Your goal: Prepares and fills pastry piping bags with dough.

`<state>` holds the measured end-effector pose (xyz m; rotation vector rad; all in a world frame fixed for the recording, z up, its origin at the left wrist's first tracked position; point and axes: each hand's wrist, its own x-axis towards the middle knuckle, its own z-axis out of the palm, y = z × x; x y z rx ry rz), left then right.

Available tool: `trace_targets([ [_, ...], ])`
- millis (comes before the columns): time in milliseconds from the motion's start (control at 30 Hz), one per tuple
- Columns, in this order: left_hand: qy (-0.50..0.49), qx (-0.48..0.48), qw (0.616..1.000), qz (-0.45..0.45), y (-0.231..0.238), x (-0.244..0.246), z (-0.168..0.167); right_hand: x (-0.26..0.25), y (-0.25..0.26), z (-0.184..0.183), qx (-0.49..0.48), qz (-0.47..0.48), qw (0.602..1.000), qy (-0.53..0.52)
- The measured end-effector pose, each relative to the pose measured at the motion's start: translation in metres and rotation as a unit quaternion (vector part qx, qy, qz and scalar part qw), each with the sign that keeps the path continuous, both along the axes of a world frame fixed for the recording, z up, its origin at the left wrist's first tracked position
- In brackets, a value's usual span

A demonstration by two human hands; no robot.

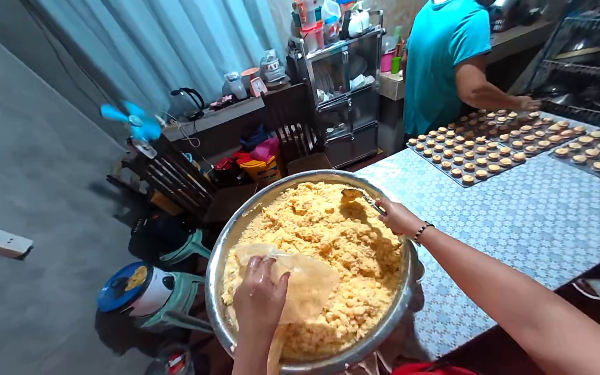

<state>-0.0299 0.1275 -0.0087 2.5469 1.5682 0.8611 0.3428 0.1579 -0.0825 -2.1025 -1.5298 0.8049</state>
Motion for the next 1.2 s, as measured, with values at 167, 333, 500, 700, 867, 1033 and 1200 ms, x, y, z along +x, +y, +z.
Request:
trace_targets([
  [167, 0.067, -0.105, 0.990, 0.068, 0.003, 0.034, 0.014, -0.003, -0.005, 0.019, -0.073, -0.030, 0.980, -0.181],
  [333, 0.109, -0.130, 0.981, 0.090, 0.015, 0.053, 0.019, -0.003, -0.003, 0.018, -0.070, -0.037, 0.971, -0.228],
  [500, 0.122, -0.129, 0.978, 0.112, 0.026, 0.059, 0.025, -0.020, -0.016, 0.014, -0.094, 0.045, 0.967, -0.234],
  [700, 0.028, -0.114, 0.988, 0.097, 0.040, 0.054, 0.035, -0.040, -0.027, 0.016, -0.135, 0.103, 0.965, -0.202],
  [867, -0.026, -0.123, 0.989, 0.076, 0.047, 0.050, 0.038, -0.051, -0.036, 0.009, -0.137, 0.154, 0.965, -0.164],
  [1033, -0.038, -0.130, 0.986, 0.095, 0.059, 0.050, 0.041, -0.065, -0.048, 0.001, -0.123, 0.205, 0.963, -0.123],
  [1200, -0.075, -0.070, 0.986, 0.132, 0.077, 0.035, 0.059, -0.055, -0.053, -0.016, -0.097, 0.244, 0.964, -0.031],
])
